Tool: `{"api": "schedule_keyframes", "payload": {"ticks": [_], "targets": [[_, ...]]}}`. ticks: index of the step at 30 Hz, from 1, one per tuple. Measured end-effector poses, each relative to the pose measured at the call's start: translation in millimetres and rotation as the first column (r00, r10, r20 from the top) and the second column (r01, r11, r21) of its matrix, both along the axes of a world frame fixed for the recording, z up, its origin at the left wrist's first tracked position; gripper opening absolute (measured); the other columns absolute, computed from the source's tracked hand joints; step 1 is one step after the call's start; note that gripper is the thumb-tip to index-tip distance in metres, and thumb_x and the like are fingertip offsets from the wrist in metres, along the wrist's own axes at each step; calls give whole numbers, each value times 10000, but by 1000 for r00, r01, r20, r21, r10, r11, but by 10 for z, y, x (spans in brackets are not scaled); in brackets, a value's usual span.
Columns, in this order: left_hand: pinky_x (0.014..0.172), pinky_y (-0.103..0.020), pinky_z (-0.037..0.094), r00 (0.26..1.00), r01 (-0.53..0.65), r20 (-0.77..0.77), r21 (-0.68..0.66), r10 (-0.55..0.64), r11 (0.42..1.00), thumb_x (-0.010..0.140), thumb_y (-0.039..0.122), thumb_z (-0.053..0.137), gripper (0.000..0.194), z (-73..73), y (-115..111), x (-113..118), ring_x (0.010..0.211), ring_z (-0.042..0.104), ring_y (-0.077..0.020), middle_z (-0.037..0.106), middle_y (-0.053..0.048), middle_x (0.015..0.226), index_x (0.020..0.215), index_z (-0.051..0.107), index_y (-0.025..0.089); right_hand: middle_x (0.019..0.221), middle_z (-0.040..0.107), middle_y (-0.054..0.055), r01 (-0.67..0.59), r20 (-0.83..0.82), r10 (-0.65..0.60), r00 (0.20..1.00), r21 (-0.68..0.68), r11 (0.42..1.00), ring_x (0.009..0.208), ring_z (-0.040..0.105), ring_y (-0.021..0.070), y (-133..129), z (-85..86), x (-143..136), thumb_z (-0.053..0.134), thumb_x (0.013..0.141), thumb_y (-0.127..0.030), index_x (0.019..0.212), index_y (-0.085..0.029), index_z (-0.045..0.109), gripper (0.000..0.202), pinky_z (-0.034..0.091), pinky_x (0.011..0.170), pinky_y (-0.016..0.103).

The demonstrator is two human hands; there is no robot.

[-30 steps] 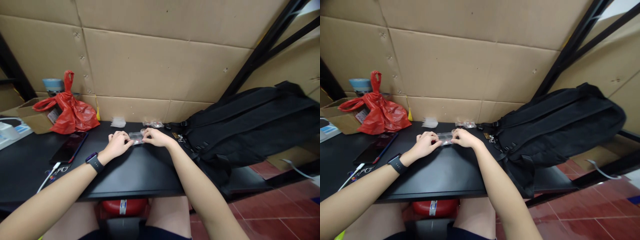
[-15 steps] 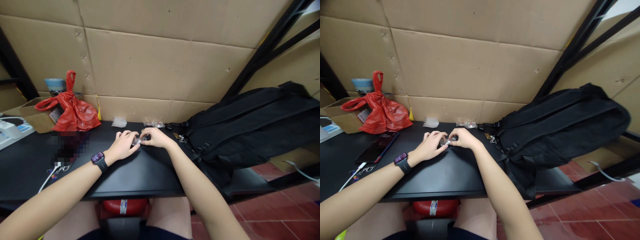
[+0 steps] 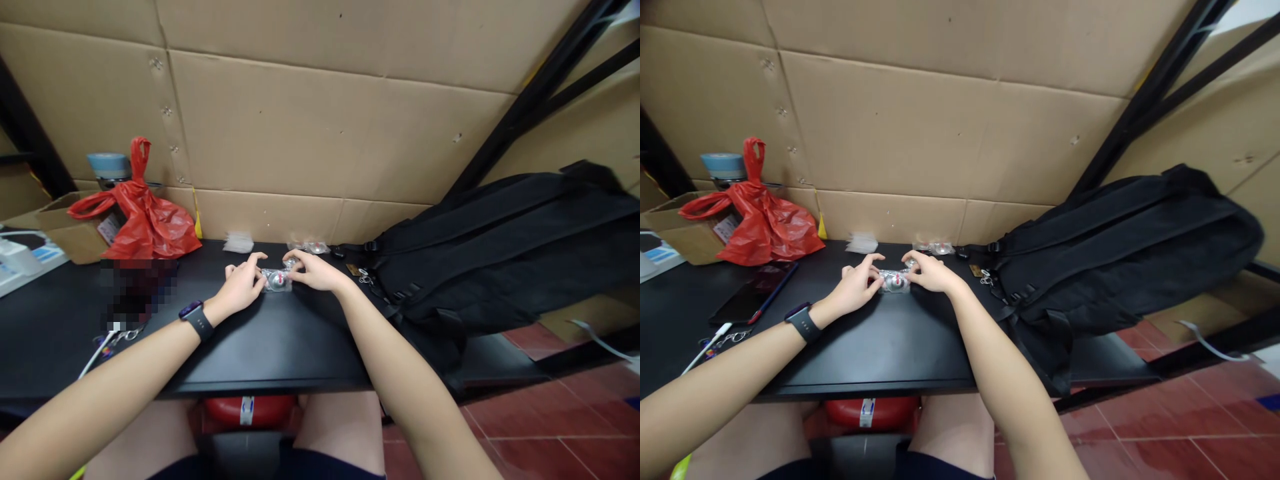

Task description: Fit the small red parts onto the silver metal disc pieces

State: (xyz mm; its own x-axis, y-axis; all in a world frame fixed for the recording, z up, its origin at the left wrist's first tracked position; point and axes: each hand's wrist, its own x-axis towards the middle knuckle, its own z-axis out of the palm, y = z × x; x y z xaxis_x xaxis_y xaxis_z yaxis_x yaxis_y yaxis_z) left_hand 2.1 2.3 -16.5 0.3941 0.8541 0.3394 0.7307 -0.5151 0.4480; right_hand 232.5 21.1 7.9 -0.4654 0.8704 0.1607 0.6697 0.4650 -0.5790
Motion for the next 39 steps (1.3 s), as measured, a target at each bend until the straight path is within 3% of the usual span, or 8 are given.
{"api": "schedule_keyframes", "payload": {"ticks": [6, 9, 13, 22, 26, 31, 36, 39], "targets": [[848, -389, 264, 994, -5, -108, 126, 18, 992, 887, 261, 563, 407, 41, -45, 5, 1033, 604, -257, 729, -3, 827, 1276, 445, 247, 827, 740, -12, 61, 87, -59, 994, -14, 998, 830, 680, 195, 5, -5, -1, 714, 788, -223, 1095, -238, 622, 320, 426, 801, 325], [839, -391, 261, 988, 7, -154, 148, 16, 989, 870, 291, 606, 360, 61, -65, 4, 1024, 594, -267, 725, -14, 836, 1208, 495, 242, 941, 728, 19, 54, 163, -62, 985, 55, 997, 893, 660, 210, -35, 36, -38, 781, 743, -286, 1028, -229, 664, 313, 393, 801, 325], [850, -397, 260, 989, 70, -138, 128, -52, 989, 900, 277, 562, 296, 32, -62, -2, 1082, 587, -253, 748, -15, 891, 1186, 490, 249, 1123, 692, 40, -41, 235, 14, 972, 109, 993, 1068, 613, 254, -91, 68, -131, 831, 704, -368, 1098, -265, 681, 434, 346, 821, 327], [956, -412, 294, 976, 189, -107, 1, -188, 982, 892, 237, 506, 291, 60, -87, -43, 1202, 538, -233, 708, -17, 1150, 1178, 527, 285, 970, 740, 9, 67, 367, -100, 925, 100, 993, 1016, 627, 282, -89, 95, -67, 818, 656, -283, 953, -267, 706, 317, 285, 882, 386], [968, -417, 309, 983, 166, -88, 21, -163, 986, 885, 266, 530, 297, 85, -80, -58, 1198, 527, -242, 690, -31, 1164, 1182, 532, 277, 894, 736, 10, 107, 420, -158, 894, 142, 984, 979, 626, 286, -49, 79, 21, 797, 606, -245, 940, -254, 685, 353, 255, 901, 415], [953, -417, 306, 992, 118, -60, 54, -114, 992, 880, 261, 528, 303, 162, -77, -83, 1179, 542, -245, 708, -23, 1108, 1183, 529, 271, 929, 727, 24, 24, 401, -110, 909, 215, 976, 1000, 608, 280, -58, 49, -38, 779, 605, -260, 1110, -262, 613, 532, 229, 930, 430], [919, -408, 312, 999, -35, 47, 155, 28, 987, 876, 231, 513, 308, 287, -55, -191, 1166, 564, -247, 714, -36, 1108, 1182, 531, 262, 911, 705, 56, -76, 446, -104, 889, 369, 926, 1001, 581, 297, -76, 70, -273, 776, 611, -322, 1116, -239, 598, 542, 197, 980, 472], [902, -401, 321, 991, -109, 98, 179, 93, 978, 866, 216, 521, 308, 342, -23, -275, 1150, 576, -245, 713, -36, 1118, 1170, 541, 260, 913, 699, 62, -79, 421, -123, 898, 432, 899, 1003, 573, 290, 70, 145, -356, 771, 621, -345, 1144, -233, 585, 566, 191, 993, 463]]}}
